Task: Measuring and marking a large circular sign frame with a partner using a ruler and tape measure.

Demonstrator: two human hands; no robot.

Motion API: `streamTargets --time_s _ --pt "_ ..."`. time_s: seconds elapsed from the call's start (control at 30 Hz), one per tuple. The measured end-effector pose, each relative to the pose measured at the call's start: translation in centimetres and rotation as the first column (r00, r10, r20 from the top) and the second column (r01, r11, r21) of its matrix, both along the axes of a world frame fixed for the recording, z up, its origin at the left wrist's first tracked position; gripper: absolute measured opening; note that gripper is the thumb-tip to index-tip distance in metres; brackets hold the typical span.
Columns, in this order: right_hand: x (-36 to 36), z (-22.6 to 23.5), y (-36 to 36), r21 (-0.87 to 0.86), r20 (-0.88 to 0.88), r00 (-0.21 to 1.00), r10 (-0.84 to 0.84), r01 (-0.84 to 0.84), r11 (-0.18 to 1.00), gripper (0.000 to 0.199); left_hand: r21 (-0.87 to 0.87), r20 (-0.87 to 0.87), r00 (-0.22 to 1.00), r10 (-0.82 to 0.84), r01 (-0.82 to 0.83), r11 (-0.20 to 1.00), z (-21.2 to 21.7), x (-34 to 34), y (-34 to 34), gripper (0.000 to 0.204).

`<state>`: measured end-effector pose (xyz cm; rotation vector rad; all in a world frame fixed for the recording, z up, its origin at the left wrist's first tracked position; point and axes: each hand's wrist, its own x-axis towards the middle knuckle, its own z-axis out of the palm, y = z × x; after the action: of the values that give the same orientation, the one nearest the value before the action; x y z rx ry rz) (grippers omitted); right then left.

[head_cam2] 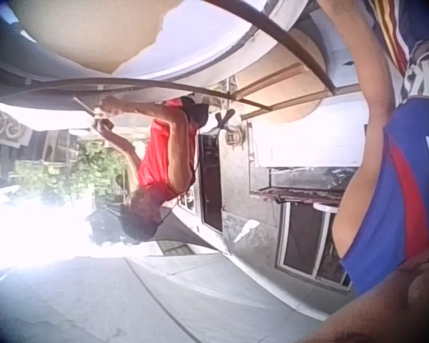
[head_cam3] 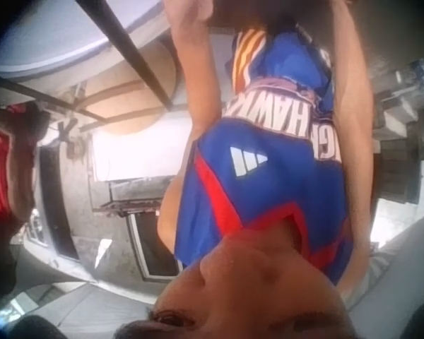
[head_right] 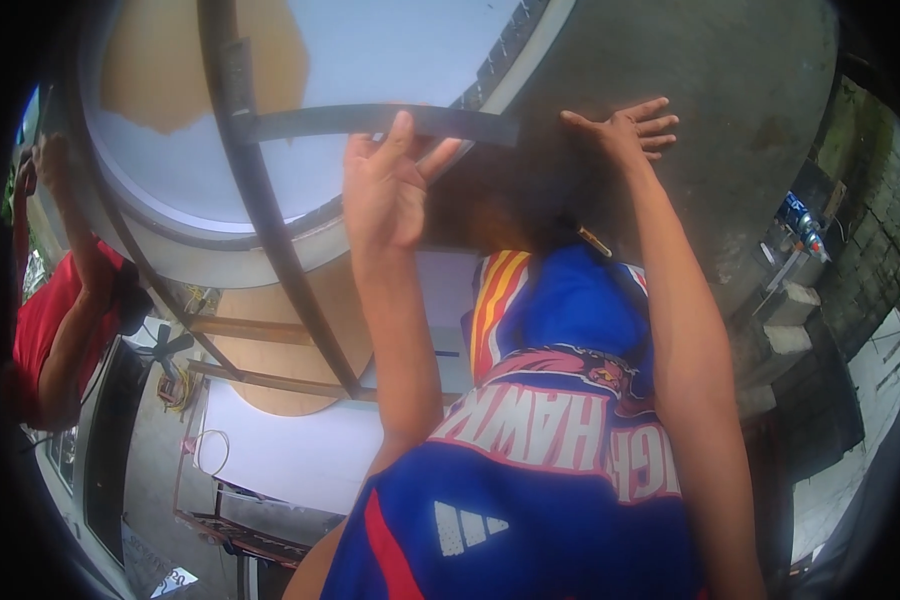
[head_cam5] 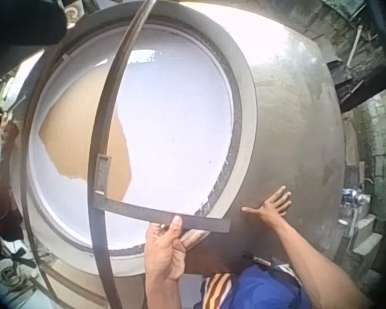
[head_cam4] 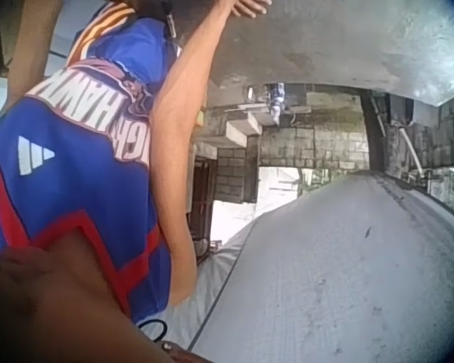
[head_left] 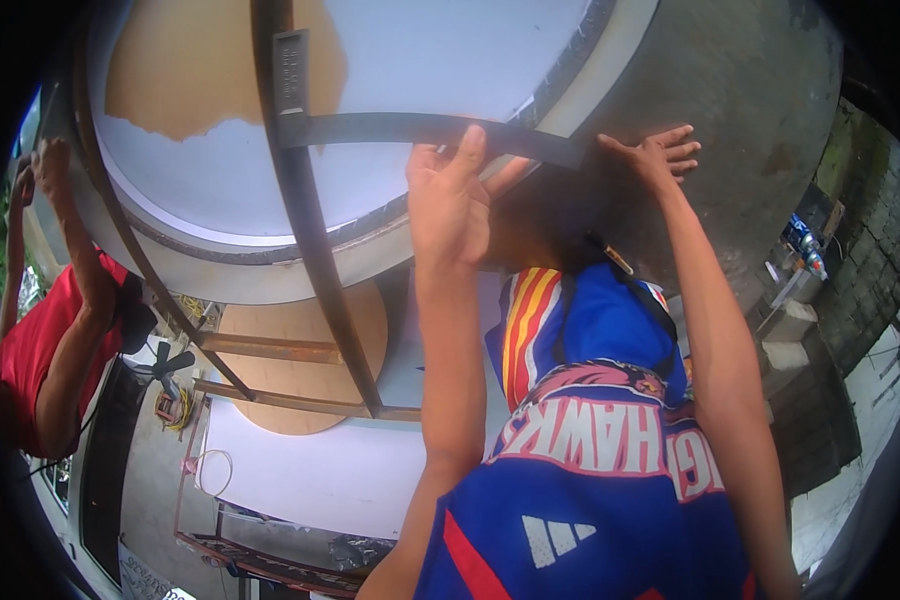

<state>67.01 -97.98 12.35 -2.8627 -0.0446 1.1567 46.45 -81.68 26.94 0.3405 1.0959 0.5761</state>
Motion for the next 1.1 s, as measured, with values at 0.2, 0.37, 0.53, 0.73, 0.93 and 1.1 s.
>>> streamTargets --time_s 0.2,0.37,0.53,0.73,0.93,1.1 --pt "-0.1 -0.1 -0.3 0.036 0.001 1.000 0.016 -0.016 0.999 0.167 0.048 -0.001 1.000 -0.024 0.024 0.999 -0.2 -0.2 0.3 0.016" --pt "0.0 -0.3 -0.5 0.061 0.014 1.000 0.015 -0.016 0.998 0.167 0.038 0.015 0.998 -0.063 0.062 0.997 -0.1 -0.3 0.7 0.011" --pt "-0.2 -0.6 -0.5 0.074 0.021 0.999 0.024 -0.026 0.997 0.167 0.055 0.050 0.996 -0.070 0.067 0.996 -0.4 -0.5 0.8 0.015" --pt "-0.8 -0.9 -1.2 0.067 0.007 1.000 0.014 -0.014 0.998 0.168 0.055 0.019 0.999 -0.041 0.040 0.998 -0.5 -0.9 0.0 0.015" --pt "-0.5 -0.1 0.1 0.069 -0.043 0.999 -0.005 0.008 0.998 0.168 0.067 0.006 0.999 -0.054 0.053 0.996 0.1 -0.6 0.8 0.017" --pt "2.1 -1.3 -0.3 0.015 -0.033 0.995 -0.097 0.097 0.995 0.167 -0.005 -0.124 0.991 -0.059 0.059 0.998 -1.5 1.7 0.5 0.021"
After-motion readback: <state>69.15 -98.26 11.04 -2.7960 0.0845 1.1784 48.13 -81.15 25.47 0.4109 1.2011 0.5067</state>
